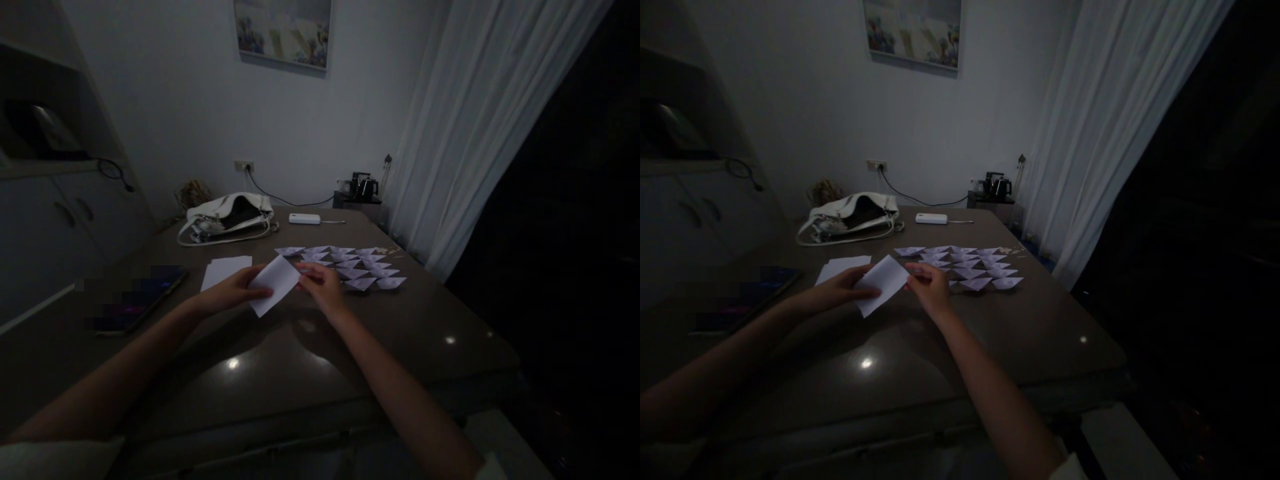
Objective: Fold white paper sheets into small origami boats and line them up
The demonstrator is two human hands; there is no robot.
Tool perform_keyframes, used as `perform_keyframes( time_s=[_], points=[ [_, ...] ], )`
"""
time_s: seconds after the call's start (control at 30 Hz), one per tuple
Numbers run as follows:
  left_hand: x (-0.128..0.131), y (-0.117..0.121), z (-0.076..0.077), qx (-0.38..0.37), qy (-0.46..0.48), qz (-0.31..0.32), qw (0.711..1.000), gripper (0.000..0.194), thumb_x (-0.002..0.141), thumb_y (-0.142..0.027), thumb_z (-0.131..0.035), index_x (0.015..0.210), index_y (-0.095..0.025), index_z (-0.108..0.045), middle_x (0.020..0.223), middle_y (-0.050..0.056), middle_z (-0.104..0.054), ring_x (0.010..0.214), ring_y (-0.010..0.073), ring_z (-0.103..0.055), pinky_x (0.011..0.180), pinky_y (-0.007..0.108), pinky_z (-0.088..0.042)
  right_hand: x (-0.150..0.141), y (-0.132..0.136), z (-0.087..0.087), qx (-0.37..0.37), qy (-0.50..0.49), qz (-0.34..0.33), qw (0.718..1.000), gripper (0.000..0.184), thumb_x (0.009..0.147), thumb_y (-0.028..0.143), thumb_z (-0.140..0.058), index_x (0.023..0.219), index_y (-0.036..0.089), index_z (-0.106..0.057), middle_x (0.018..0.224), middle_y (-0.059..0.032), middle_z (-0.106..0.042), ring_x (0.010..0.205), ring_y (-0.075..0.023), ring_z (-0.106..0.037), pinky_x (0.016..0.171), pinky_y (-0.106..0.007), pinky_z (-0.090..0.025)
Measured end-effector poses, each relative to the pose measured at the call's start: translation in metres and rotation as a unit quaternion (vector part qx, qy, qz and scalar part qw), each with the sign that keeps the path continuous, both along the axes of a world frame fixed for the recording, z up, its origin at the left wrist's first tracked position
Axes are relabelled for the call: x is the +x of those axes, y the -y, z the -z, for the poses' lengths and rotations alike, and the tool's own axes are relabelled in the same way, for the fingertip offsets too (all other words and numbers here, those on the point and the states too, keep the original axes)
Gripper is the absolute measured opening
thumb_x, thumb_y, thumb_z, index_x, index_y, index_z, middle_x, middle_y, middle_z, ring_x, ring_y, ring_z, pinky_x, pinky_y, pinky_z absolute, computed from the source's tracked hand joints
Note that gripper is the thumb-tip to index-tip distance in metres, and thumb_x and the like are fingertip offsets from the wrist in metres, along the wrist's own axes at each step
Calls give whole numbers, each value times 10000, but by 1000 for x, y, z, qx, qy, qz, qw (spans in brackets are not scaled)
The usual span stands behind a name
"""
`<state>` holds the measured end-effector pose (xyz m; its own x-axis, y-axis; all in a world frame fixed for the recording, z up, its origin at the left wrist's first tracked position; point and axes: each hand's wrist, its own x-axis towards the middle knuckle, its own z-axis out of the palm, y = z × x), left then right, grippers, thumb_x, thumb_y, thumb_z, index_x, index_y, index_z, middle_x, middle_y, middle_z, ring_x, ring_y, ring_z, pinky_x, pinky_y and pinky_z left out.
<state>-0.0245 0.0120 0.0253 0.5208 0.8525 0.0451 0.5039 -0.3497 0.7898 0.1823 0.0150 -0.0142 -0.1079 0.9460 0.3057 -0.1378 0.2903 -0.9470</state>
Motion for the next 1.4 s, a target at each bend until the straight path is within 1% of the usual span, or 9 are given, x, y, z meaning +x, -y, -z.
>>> perform_keyframes(
  time_s=[0.1, 0.27, 0.5, 0.63, 0.83, 0.93, 1.07, 1.23, 1.4],
  points=[
    [-3, 3, -3, -10, -45, 27, 999, 585, 715, -422, -654, 1245, -218, -514, 1216, 49, -602, 1097, 280, -539, 910, 324, -430, 0, 4, -1, 13, 63, -15, 998, 348, 687, 332, -655, 986, 152, -655, 760, -43, -670, 619, -154, -603, 582, -282, -499],
    [-3, 10, -7, -30, -113, 14, 993, 622, 621, -410, -704, 1202, -234, -566, 1214, 51, -611, 1104, 307, -533, 922, 342, -424, -1, 12, -3, 70, 174, -55, 981, 226, 699, 364, -665, 699, 140, -638, 628, 4, -571, 578, -113, -508, 517, -216, -384],
    [-1, 12, -5, -54, -139, 51, 987, 581, 639, -380, -687, 1184, -210, -578, 1171, 59, -637, 1095, 301, -547, 900, 327, -433, -3, 14, -1, 7, 147, -130, 980, 242, 682, 371, -677, 752, 141, -658, 626, 11, -581, 538, -106, -502, 497, -214, -370],
    [-2, 11, -3, -62, -132, 54, 988, 593, 618, -362, -711, 1180, -220, -585, 1183, 60, -634, 1092, 303, -548, 908, 343, -433, -2, 13, 2, 3, 165, -152, 975, 210, 675, 346, -687, 733, 145, -667, 601, 15, -582, 530, -106, -505, 491, -211, -362],
    [-2, 12, -5, -66, -119, 49, 990, 644, 608, -395, -718, 1211, -232, -563, 1207, 50, -618, 1100, 296, -541, 916, 334, -428, -1, 11, 3, -4, 145, -168, 975, 205, 618, 286, -734, 752, 154, -652, 641, 15, -606, 577, -120, -550, 527, -219, -417],
    [-4, 10, -5, -42, -106, 28, 993, 603, 606, -418, -723, 1166, -234, -596, 1177, 38, -633, 1087, 293, -547, 895, 311, -438, 0, 9, 3, 6, 141, -143, 980, 210, 611, 280, -733, 753, 151, -646, 647, 13, -604, 584, -126, -555, 535, -226, -423],
    [-6, -1, 0, 1, -75, 1, 997, 534, 633, -450, -717, 1093, -195, -625, 1092, 59, -661, 1007, 279, -595, 847, 314, -467, 2, 4, 4, 36, 125, -57, 990, 213, 607, 288, -725, 745, 154, -634, 657, 3, -595, 594, -137, -547, 537, -235, -416],
    [-7, -11, 7, -98, 38, 2, 994, 441, 688, -420, -706, 1015, -151, -581, 762, 49, -699, 671, 218, -658, 626, 319, -526, 6, -4, 5, 53, 93, 63, 992, 219, 617, 297, -715, 764, 161, -626, 687, -23, -618, 611, -158, -554, 567, -263, -435],
    [-7, -13, 9, -77, 57, -3, 995, 312, 725, -425, -687, 854, -154, -601, 713, 36, -699, 662, 202, -663, 639, 307, -530, 7, -7, 5, 61, 81, 102, 990, 210, 637, 299, -703, 770, 164, -612, 709, -33, -626, 642, -168, -564, 589, -272, -448]
  ],
)
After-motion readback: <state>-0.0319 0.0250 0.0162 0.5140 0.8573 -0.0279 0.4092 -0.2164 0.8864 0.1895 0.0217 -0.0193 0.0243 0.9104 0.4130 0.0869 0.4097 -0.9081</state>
